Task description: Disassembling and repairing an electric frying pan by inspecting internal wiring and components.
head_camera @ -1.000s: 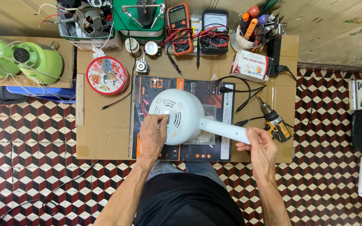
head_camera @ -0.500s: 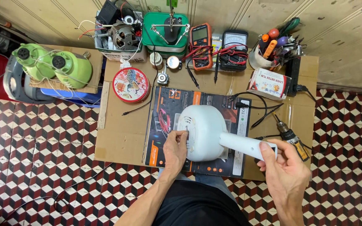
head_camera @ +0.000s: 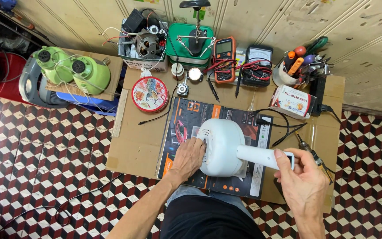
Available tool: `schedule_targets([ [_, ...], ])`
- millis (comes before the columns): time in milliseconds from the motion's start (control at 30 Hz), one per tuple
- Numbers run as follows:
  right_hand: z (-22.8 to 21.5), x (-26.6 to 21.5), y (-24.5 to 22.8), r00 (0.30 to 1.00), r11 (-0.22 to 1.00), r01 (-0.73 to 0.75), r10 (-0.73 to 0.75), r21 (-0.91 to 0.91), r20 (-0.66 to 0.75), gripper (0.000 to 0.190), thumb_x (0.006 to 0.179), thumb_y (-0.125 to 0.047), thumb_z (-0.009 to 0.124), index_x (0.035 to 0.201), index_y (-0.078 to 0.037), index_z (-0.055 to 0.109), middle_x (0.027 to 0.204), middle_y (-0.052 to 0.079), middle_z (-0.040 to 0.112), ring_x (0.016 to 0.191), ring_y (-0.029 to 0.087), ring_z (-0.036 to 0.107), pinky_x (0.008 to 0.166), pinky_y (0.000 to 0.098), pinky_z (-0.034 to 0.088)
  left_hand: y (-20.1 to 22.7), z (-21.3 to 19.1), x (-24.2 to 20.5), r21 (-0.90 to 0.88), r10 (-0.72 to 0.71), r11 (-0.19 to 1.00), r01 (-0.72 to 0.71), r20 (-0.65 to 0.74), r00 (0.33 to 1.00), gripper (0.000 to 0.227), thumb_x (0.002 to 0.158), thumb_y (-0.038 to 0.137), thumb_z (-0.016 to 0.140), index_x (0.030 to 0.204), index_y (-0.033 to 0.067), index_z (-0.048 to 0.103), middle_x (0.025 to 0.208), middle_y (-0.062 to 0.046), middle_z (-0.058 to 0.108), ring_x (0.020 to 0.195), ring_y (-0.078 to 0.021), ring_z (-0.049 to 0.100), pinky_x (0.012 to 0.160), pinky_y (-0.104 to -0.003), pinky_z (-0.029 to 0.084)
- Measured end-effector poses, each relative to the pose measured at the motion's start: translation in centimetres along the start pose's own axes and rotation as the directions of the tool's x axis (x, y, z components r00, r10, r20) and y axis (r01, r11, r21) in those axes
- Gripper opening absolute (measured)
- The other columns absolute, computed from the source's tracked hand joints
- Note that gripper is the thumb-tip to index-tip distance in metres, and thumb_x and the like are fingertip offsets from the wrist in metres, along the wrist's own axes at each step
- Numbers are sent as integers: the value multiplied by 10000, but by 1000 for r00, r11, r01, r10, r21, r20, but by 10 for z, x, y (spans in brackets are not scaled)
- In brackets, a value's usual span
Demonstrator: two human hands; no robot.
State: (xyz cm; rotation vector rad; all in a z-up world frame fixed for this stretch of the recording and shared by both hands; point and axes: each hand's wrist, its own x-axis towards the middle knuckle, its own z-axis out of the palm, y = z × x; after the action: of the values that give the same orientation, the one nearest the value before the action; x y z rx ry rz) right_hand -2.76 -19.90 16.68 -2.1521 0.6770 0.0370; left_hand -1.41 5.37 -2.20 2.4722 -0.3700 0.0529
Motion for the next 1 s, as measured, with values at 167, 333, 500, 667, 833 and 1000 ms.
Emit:
schedule_targets([
  [167,-4,-2,-11,1000,995,-13,12,-102,-15,348,933,-289,734,1155,-21,719,694,90,691,645,139,722,528,270,558,-14,23,-5,-143,67,988,-54,94,993,113,995,122,536,985,10,549,906,-157,572,847,-321,620,773,-418,535],
  [333,-3,-4,-4,998,986,57,-57,-160,3,342,937,-294,723,1163,-37,711,721,80,713,648,125,731,508,273,552,-11,46,-14,-105,31,994,-16,144,989,160,998,92,475,948,-37,555,891,-211,585,759,-331,649,642,-430,555],
  [500,-1,-5,4,987,986,161,-161,-42,14,328,949,-262,705,1150,-3,684,806,81,723,645,122,717,477,255,536,-1,63,-16,-439,-504,723,532,190,842,351,1025,234,475,832,-41,574,674,-240,629,570,-373,670,584,-474,539],
  [667,0,-6,4,989,987,145,-145,-65,4,326,954,-260,708,1143,5,685,790,96,725,635,126,715,476,257,533,7,68,-13,-370,-622,694,618,125,773,480,1041,315,479,746,-35,621,666,-257,640,575,-412,644,621,-499,514],
  [833,-2,-4,11,988,985,152,-153,-84,-11,325,961,-264,706,1143,4,685,780,102,723,638,127,717,481,261,535,23,43,-7,-244,-608,757,607,81,790,467,1070,361,468,825,9,655,717,-254,665,655,-453,658,647,-530,524],
  [1000,-6,-2,17,998,997,62,-63,-40,-28,333,960,-263,691,1171,-6,678,784,111,725,646,135,725,484,262,560,23,35,-10,-259,-466,833,489,146,872,220,1023,266,501,1020,47,481,708,-254,654,637,-447,680,580,-511,551],
])
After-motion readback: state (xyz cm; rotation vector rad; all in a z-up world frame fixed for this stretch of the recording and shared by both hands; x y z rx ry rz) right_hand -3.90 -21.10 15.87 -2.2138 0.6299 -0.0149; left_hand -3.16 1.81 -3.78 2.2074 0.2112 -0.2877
